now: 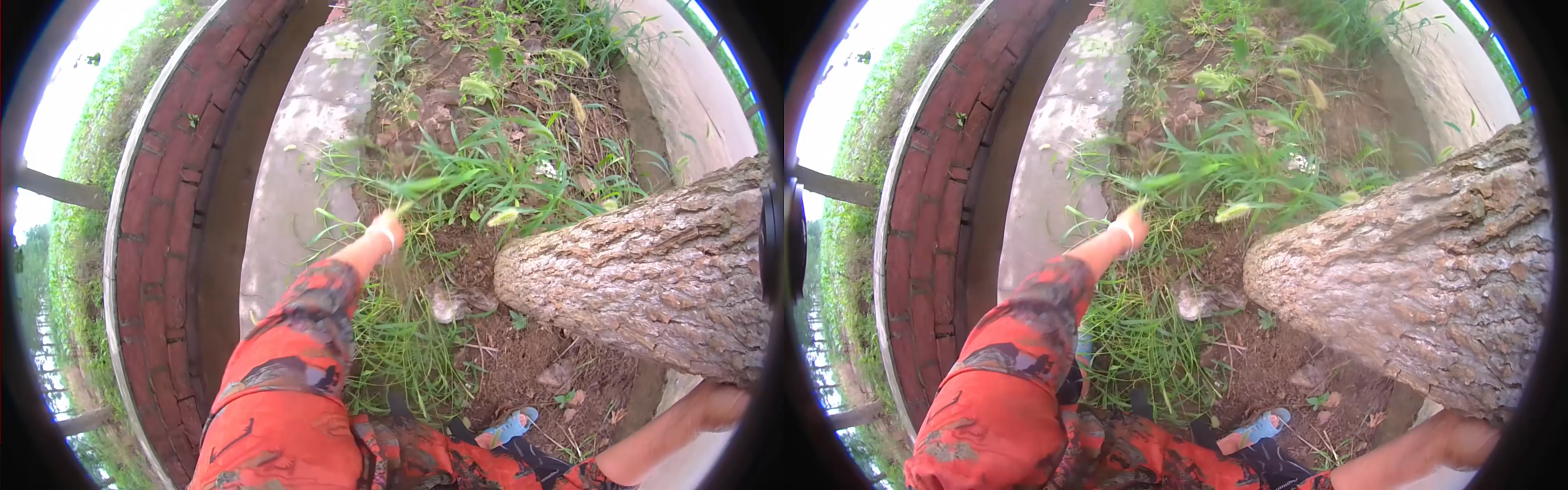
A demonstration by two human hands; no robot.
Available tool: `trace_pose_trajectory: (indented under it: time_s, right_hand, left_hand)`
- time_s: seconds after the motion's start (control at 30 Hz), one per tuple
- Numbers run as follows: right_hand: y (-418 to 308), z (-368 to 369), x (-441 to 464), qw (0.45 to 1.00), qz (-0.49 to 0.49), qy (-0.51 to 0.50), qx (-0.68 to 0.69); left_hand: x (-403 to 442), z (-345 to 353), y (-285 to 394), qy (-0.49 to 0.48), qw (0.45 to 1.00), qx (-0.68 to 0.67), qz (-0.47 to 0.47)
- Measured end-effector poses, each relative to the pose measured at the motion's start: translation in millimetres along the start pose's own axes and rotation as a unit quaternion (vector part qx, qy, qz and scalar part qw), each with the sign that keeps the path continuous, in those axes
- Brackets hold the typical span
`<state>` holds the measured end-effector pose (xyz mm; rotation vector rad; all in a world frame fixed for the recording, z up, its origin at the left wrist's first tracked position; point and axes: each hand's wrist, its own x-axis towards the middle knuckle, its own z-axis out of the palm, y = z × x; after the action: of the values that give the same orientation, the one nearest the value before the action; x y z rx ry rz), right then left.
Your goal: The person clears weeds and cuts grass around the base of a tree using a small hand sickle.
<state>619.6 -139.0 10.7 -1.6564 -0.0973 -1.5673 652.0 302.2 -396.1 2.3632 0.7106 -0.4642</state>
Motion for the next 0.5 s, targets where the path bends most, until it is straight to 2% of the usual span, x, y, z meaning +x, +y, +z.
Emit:
trace_pose_trajectory:
  time_s: [0.1, 0.17, 0.3, 0.37, 0.43, 0.5]
  right_hand:
    - [1, 0, 0, 1.000, -0.001, 0.002, 0.000]
    - [2, 2, -1, 1.000, -0.001, -0.002, -0.001]
    - [2, 2, -1, 1.000, -0.003, 0.001, 0.000]
    - [1, 3, -2, 1.000, -0.003, -0.002, -0.002]
    - [0, 3, -2, 1.000, -0.005, 0.001, -0.003]
    - [0, 4, -2, 1.000, -0.005, -0.002, -0.001]
  left_hand:
    - [-65, -39, -4, -0.102, 0.990, -0.062, -0.079]
    - [-101, -71, -18, -0.140, 0.986, 0.087, 0.038]
    - [-125, -87, -32, -0.135, 0.986, 0.066, 0.077]
    - [-99, -81, -21, 0.003, 0.996, -0.019, 0.089]
    - [-61, -82, 8, 0.068, 0.984, -0.075, 0.147]
    - [-19, -66, 36, 0.114, 0.977, -0.111, 0.145]
